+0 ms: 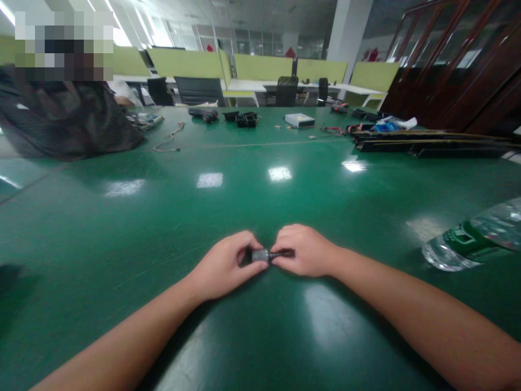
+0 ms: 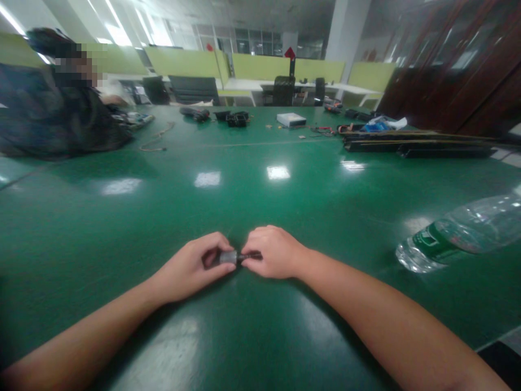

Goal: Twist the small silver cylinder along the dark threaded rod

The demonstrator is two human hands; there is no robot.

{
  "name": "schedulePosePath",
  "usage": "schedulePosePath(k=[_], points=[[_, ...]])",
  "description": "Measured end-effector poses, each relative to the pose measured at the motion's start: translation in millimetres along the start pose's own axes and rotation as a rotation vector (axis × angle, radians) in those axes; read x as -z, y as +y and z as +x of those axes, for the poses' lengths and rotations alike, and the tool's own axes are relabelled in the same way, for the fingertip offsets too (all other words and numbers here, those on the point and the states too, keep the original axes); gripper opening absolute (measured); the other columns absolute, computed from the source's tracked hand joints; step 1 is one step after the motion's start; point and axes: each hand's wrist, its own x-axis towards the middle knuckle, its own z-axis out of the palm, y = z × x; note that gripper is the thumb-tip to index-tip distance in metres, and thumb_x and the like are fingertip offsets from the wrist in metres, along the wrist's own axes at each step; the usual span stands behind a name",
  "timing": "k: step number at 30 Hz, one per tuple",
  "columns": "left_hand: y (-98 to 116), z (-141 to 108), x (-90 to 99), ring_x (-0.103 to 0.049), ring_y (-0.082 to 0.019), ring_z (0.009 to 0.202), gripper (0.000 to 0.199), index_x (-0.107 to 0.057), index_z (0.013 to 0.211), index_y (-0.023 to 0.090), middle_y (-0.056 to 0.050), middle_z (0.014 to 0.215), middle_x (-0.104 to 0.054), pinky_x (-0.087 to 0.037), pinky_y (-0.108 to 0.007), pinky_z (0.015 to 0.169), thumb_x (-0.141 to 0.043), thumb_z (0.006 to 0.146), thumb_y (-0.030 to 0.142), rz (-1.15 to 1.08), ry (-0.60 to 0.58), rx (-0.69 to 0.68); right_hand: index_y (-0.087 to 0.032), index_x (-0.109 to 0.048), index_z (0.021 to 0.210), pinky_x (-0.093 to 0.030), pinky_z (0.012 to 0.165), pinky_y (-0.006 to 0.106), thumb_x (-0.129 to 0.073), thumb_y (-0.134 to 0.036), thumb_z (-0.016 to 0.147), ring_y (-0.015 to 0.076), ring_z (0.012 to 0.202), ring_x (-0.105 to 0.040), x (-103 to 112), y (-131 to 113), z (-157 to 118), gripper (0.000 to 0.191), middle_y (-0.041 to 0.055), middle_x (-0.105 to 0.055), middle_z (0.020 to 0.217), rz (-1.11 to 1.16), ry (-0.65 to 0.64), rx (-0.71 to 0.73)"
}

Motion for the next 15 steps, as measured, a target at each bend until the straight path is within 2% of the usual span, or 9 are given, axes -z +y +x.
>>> schedulePosePath(k=[15], points=[[1.4,0.0,0.5,-0.050,-0.015,0.065,0.026,-0.064,0.094,0.019,0.001,0.074,-0.056,-0.037,-0.025,0.059,-0.065,0.085,0.043,-0.011,0.003,0.008,-0.018,-0.072,0.086,-0.044,0.076,0.030,-0.067,-0.023,0.081,0.0174,0.078,-0.061,1.9,1.4,-2.7,0.009,0.0039,-0.069,0.080,0.011,-0.009,-0.022]])
